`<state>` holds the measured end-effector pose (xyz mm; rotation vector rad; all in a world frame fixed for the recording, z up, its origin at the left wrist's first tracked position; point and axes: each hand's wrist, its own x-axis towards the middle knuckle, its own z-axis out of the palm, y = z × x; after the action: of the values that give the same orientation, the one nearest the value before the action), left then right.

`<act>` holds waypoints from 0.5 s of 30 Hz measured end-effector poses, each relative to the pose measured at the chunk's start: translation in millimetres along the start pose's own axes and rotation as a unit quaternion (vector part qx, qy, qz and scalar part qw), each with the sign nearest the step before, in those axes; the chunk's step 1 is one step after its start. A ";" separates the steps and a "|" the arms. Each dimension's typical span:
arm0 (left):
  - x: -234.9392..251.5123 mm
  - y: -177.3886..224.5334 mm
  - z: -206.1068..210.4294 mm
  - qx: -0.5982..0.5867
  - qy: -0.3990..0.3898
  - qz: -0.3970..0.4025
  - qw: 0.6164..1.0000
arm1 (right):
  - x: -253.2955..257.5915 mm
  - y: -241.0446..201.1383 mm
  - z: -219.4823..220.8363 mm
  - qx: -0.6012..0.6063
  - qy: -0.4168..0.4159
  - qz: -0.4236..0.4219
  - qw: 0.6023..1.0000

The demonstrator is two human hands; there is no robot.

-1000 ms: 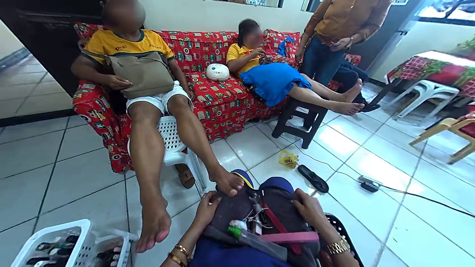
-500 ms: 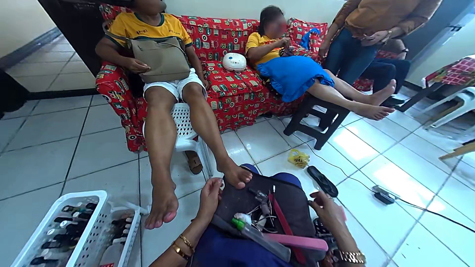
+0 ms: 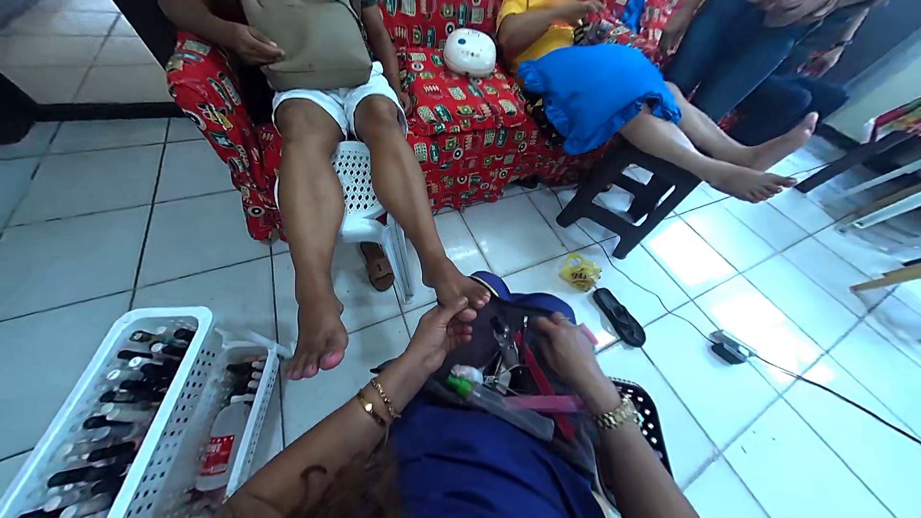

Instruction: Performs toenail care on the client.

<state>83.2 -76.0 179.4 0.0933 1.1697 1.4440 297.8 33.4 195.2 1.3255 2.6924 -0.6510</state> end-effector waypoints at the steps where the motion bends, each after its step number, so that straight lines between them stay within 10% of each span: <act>1: -0.6 0.8 -1.9 -0.002 -0.002 0.004 1.000 | 6.5 -3.4 5.1 -0.027 -0.010 -0.012 1.000; 15: 2.5 7.9 9.5 -0.044 -0.002 -0.007 0.999 | -7.4 6.3 -43.5 -0.235 -0.223 -0.001 0.946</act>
<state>83.1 -66.9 188.0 0.0260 1.1004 1.4806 312.6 48.8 234.3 0.9201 2.2790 -0.2385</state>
